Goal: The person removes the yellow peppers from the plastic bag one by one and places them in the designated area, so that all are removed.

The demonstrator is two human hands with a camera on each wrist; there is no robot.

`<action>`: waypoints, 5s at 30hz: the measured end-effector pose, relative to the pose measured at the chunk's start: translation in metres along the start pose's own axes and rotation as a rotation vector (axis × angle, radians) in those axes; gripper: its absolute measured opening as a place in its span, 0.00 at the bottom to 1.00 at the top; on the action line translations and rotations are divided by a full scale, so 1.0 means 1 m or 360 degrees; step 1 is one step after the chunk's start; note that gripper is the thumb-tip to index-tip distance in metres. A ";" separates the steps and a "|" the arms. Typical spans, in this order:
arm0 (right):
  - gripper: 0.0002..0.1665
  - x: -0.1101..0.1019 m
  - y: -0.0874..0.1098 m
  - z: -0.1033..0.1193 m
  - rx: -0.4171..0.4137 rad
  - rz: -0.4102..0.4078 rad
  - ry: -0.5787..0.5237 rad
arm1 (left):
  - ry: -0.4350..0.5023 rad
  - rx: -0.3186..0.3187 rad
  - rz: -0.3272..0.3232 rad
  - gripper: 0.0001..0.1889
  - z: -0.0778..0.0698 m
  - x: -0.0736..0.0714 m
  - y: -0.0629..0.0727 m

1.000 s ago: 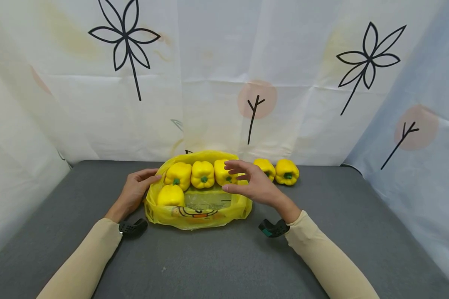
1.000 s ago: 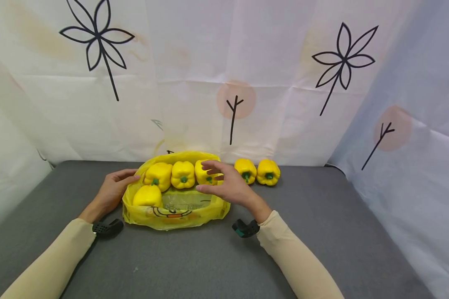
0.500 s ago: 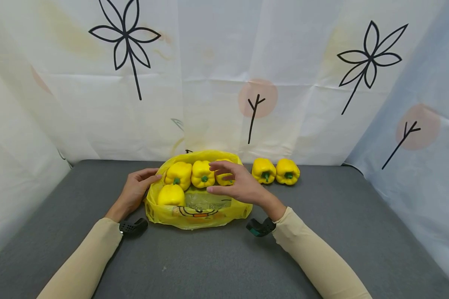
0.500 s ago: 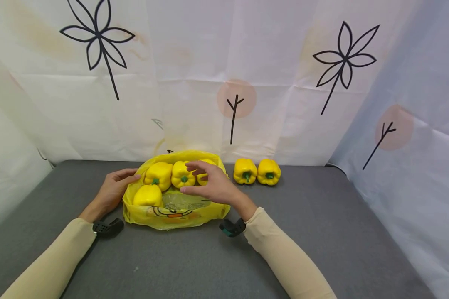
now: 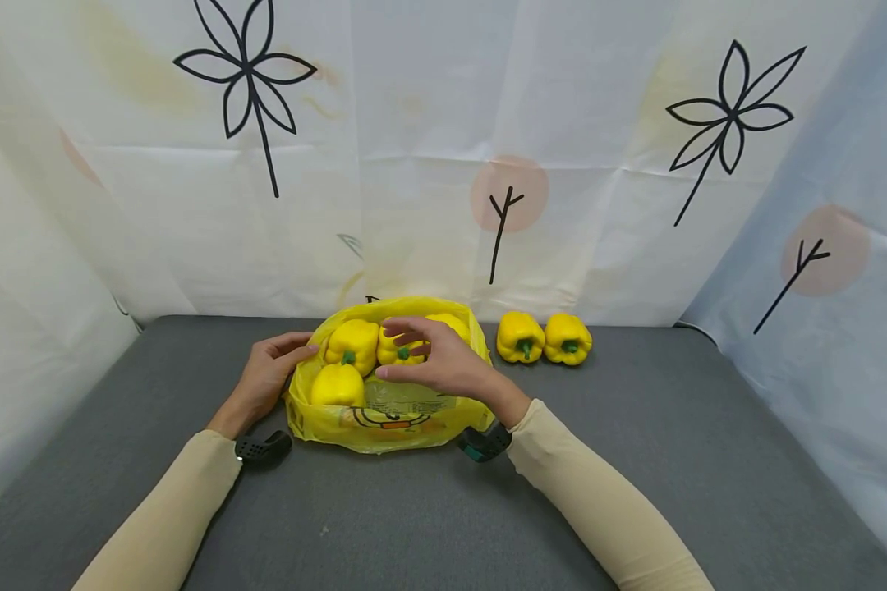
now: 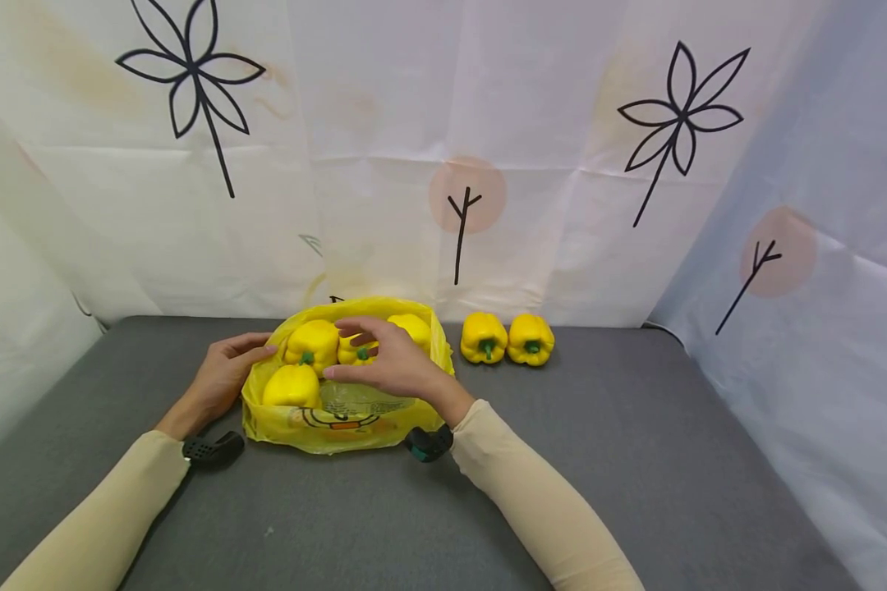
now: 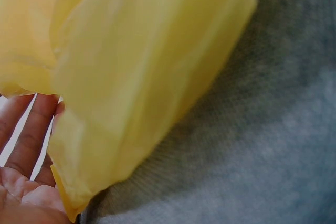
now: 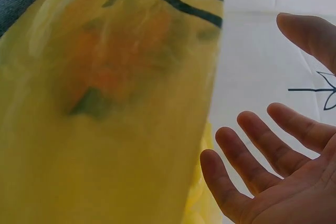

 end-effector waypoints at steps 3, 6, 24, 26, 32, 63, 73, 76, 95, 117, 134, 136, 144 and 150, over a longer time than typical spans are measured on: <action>0.39 0.002 -0.004 0.001 0.0035 0.0030 0.0020 | 0.0004 0.0001 0.0007 0.20 -0.001 0.000 0.000; 0.40 0.004 -0.008 0.002 0.0056 0.0063 0.0018 | -0.0001 0.0002 0.0013 0.21 0.000 0.000 0.001; 0.40 0.030 -0.029 -0.006 0.0152 0.0235 0.0066 | 0.0000 0.0036 0.0003 0.22 -0.004 0.001 0.001; 0.41 0.034 -0.029 -0.007 0.0165 0.0258 0.0078 | -0.0009 0.0040 0.0000 0.22 -0.004 0.001 0.001; 0.41 0.042 -0.028 -0.007 0.0182 0.0294 0.0060 | 0.0012 0.0054 0.0014 0.21 -0.004 0.002 0.001; 0.39 0.059 -0.032 -0.003 0.0076 0.0342 0.0310 | 0.0019 0.0055 0.0012 0.20 -0.005 0.002 0.002; 0.38 0.060 -0.029 -0.005 0.0112 0.0339 0.0318 | 0.0001 0.0051 0.0017 0.21 -0.005 0.001 0.002; 0.38 0.060 -0.030 -0.005 0.0112 0.0332 0.0309 | -0.0010 0.0050 0.0013 0.21 -0.004 0.001 0.001; 0.43 0.062 -0.025 -0.014 0.0269 0.0418 0.0224 | -0.0026 0.0038 0.0011 0.23 -0.003 0.001 0.000; 0.52 0.050 -0.019 -0.007 0.0220 0.0279 0.0088 | 0.0007 0.0028 0.0005 0.20 -0.002 0.000 0.000; 0.52 0.021 -0.006 -0.004 0.0251 -0.0008 -0.0082 | -0.0035 0.0046 0.0003 0.23 -0.005 0.001 0.001; 0.52 0.017 -0.004 -0.003 0.0248 -0.0038 -0.0088 | -0.0054 0.0046 0.0003 0.24 -0.006 0.002 0.002; 0.50 0.002 0.006 0.001 0.0203 -0.0083 -0.0170 | -0.0059 0.0057 0.0002 0.22 -0.004 0.000 0.001; 0.49 -0.010 0.015 0.002 0.0190 -0.0103 -0.0240 | -0.0064 0.0061 0.0001 0.20 -0.001 0.000 0.000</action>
Point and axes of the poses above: each hand's wrist, its own y-axis away from the middle knuckle, its own x-axis out of the palm, z = x × y, the point moved 6 cm from there along -y, towards the middle knuckle, and after that the axes turned 4 degrees about y, right-handed, at the moved point
